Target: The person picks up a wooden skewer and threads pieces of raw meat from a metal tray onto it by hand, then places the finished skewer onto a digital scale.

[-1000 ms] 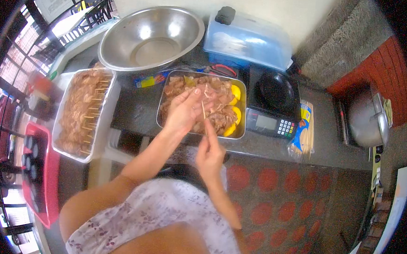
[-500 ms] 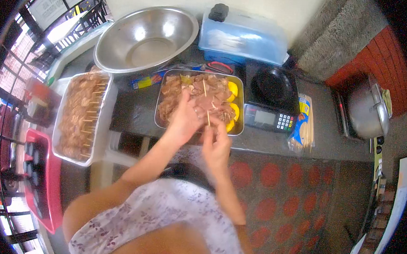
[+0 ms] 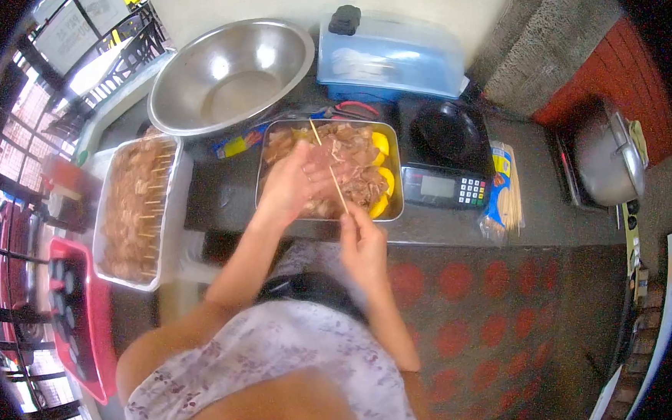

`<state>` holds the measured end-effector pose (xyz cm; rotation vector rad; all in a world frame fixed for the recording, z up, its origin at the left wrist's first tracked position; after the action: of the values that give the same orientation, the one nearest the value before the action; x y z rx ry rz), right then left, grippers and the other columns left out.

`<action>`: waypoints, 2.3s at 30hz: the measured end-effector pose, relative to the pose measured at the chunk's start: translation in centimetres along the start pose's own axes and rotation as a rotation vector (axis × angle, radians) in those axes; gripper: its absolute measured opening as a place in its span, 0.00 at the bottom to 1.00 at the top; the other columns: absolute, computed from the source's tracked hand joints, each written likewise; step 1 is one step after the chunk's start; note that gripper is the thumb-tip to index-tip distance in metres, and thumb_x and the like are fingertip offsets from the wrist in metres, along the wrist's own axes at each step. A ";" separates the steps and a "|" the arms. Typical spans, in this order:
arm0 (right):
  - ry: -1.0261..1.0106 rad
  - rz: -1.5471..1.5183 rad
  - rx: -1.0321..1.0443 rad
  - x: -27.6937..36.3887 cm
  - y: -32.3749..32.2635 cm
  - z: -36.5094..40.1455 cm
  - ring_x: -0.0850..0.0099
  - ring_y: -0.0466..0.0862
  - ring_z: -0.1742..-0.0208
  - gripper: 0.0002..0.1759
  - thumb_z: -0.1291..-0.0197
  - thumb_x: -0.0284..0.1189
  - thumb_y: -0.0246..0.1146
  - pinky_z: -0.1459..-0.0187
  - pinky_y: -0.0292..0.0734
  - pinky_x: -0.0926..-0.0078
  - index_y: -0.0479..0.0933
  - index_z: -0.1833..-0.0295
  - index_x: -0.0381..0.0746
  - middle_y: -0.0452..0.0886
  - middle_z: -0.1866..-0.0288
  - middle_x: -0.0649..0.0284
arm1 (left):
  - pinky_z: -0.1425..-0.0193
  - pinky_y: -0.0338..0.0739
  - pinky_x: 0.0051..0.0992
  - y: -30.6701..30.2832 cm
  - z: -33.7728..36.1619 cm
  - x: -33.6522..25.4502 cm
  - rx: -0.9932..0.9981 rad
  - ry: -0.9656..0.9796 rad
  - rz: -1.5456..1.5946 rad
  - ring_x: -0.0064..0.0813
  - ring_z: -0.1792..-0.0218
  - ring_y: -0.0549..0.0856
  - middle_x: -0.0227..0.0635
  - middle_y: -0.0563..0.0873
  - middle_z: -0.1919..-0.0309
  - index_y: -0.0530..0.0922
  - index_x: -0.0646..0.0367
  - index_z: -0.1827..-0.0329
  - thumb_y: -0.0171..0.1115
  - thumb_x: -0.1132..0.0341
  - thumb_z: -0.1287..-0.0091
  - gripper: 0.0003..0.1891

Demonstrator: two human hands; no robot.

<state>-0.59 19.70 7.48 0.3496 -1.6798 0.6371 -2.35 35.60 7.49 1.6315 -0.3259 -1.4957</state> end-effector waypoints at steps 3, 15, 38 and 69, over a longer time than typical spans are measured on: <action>-0.042 0.007 -0.027 0.1 -0.1 0.0 0.86 0.68 0.78 0.13 0.33 0.25 0.55 0.76 0.63 0.84 0.75 0.46 0.33 0.69 0.80 0.74 | 0.49 0.81 0.33 0.7 0.2 -0.3 0.083 -0.033 0.117 0.40 0.55 0.85 0.48 0.80 0.49 0.70 0.69 0.42 0.50 0.54 0.27 0.24; -0.372 0.349 0.015 2.3 -2.6 -1.9 0.69 0.78 0.75 0.15 0.41 0.16 0.53 0.70 0.73 0.75 0.77 0.49 0.34 0.76 0.77 0.58 | 0.64 0.76 0.19 1.9 -0.5 -4.0 0.469 -0.079 -0.815 0.18 0.69 0.82 0.30 0.85 0.70 0.81 0.62 0.64 0.67 0.69 0.41 0.07; -0.177 0.432 -0.030 0.4 -3.9 2.1 0.80 0.72 0.85 0.10 0.37 0.21 0.53 0.80 0.66 0.78 0.75 0.52 0.36 0.72 0.86 0.65 | 0.52 0.82 0.29 -0.2 -2.4 -2.8 0.031 -0.083 -0.272 0.39 0.53 0.86 0.48 0.83 0.54 0.72 0.70 0.45 0.58 0.64 0.32 0.19; -0.197 0.267 -0.060 2.0 -3.6 3.6 0.68 0.79 0.81 0.25 0.43 0.18 0.55 0.75 0.72 0.73 0.74 0.38 0.43 0.77 0.77 0.50 | 0.53 0.83 0.32 -0.1 -1.4 -3.0 0.057 0.004 -0.261 0.33 0.58 0.86 0.43 0.85 0.57 0.79 0.67 0.51 0.64 0.66 0.36 0.15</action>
<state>-1.87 14.95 9.86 0.1483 -1.9502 0.7658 -1.90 38.33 9.26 1.7750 -0.1592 -1.6890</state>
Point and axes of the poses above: each hand's wrist, its own z-axis away from the middle knuckle, its own y-axis out of the palm, x = y × z, the point moved 5 cm from there along -z, towards the middle knuckle
